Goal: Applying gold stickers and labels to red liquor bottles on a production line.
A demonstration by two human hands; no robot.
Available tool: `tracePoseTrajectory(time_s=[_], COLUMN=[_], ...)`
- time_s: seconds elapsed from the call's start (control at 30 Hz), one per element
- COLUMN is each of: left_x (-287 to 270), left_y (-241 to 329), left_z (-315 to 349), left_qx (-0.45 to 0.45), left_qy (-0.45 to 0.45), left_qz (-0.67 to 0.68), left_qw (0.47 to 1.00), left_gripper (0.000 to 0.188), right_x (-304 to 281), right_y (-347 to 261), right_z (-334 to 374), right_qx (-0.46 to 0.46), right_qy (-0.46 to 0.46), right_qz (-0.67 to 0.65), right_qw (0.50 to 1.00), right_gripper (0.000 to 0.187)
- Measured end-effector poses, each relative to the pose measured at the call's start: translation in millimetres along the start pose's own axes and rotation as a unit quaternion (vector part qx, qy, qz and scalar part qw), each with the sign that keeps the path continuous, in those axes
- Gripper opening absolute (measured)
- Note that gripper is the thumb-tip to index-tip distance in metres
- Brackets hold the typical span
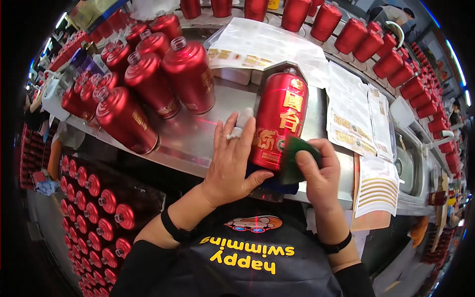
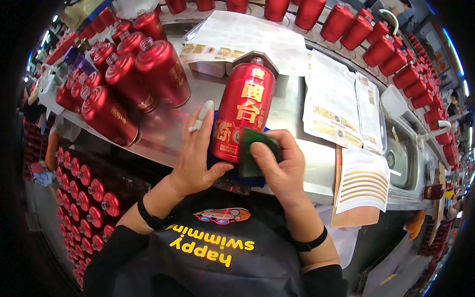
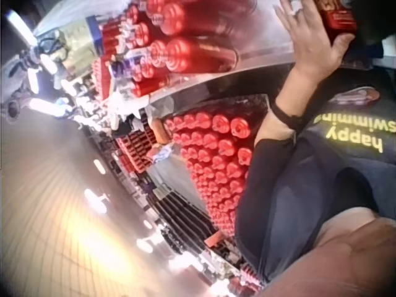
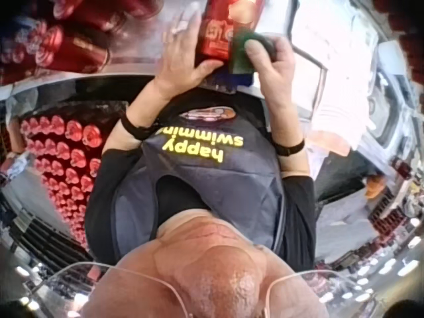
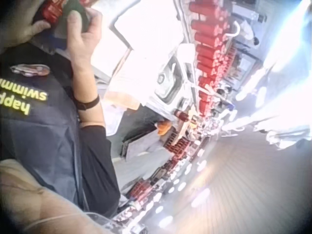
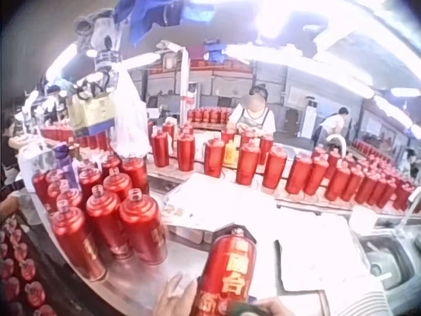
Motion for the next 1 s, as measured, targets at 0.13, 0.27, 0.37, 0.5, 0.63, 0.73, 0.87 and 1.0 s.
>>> tracePoseTrajectory(time_s=[0.13,0.27,0.37,0.5,0.63,0.73,0.87,1.0], left_x=[2.1,1.9,5.5,13.6,15.8,17.5,18.3,16.7], left_y=[3.2,-18.7,-19.0,-16.6,-16.9,-19.2,-17.5,-17.6], left_z=[0.0,7.2,2.9,-1.9,3.7,8.2,9.9,9.7], left_qx=[0.060,-0.008,-0.009,-0.008,-0.029,-0.041,-0.041,-0.038], left_qy=[-0.033,-0.033,-0.029,-0.029,-0.025,-0.028,-0.022,-0.015], left_qz=[-0.112,-0.037,0.041,0.093,0.123,0.123,0.179,0.198], left_qw=[0.991,0.999,0.999,0.995,0.992,0.991,0.983,0.979], left_gripper=[0.074,0.079,0.078,0.079,0.079,0.077,0.073,0.072], right_x=[-15.0,-50.0,-119.5,-251.2,-263.2,-252.4,-225.7,-205.8], right_y=[22.9,7.8,0.3,-7.5,-22.8,-23.8,-23.3,-16.5], right_z=[-5.6,11.5,31.8,76.8,84.9,102.2,142.1,156.3], right_qx=[-0.001,0.006,-0.070,0.063,0.138,0.111,0.110,0.068], right_qy=[0.013,0.041,0.079,0.092,0.017,-0.021,0.033,0.073], right_qz=[0.134,0.240,0.458,0.655,0.632,0.682,0.678,0.691], right_qw=[0.991,0.970,0.883,0.748,0.762,0.722,0.726,0.716], right_gripper=[0.021,0.019,0.023,0.031,0.030,0.030,0.029,0.029])
Point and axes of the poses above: each hand's wrist, its own z-axis away from the middle knuckle, its own x-axis out of the palm, y = z × x, the point moved 2 cm from there along -z, towards the middle knuckle, and after that the axes turned 10 degrees about -y, right-handed, at the moved point
